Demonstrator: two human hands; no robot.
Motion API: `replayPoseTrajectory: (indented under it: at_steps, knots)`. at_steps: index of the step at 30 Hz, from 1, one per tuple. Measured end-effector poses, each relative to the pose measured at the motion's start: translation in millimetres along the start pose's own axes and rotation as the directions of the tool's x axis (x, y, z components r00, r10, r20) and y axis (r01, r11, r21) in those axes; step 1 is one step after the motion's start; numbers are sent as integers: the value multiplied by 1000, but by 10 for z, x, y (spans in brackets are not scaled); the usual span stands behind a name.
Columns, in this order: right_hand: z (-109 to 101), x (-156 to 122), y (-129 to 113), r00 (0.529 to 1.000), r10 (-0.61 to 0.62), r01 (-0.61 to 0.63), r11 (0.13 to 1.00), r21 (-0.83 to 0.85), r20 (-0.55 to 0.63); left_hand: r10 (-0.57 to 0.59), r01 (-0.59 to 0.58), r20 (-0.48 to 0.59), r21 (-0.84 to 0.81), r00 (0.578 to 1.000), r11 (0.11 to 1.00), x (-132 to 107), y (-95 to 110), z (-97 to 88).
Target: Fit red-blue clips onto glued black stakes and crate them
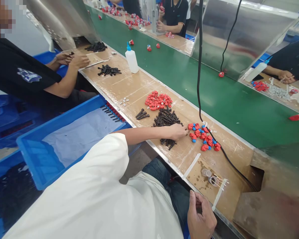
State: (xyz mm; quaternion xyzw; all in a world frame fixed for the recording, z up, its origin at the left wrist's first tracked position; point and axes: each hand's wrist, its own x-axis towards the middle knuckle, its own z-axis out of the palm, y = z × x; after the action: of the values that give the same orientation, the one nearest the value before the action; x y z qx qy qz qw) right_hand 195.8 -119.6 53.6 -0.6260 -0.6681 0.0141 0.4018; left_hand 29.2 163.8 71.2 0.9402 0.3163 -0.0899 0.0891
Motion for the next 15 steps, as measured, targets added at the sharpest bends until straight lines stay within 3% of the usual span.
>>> replayPoseTrajectory:
  at_steps: [7,11,13,14,15]
  knots:
    - [32,-33,32,999,37,-37,999,28,21,-8,7,-10,-80,1000,997,34,-20,66]
    - [24,-71,40,996,89,-90,994,65,18,-111,56,-155,-323,982,945,-73,-118,0]
    - [22,-87,38,985,169,-171,979,106,27,-198,22,-215,-624,956,781,-173,-138,-18]
    - [25,-92,35,975,219,-223,966,131,40,-232,-26,-210,-791,950,611,-229,-122,-13]
    - [30,-93,29,961,271,-277,948,156,60,-244,-77,-180,-922,953,378,-284,-84,2]
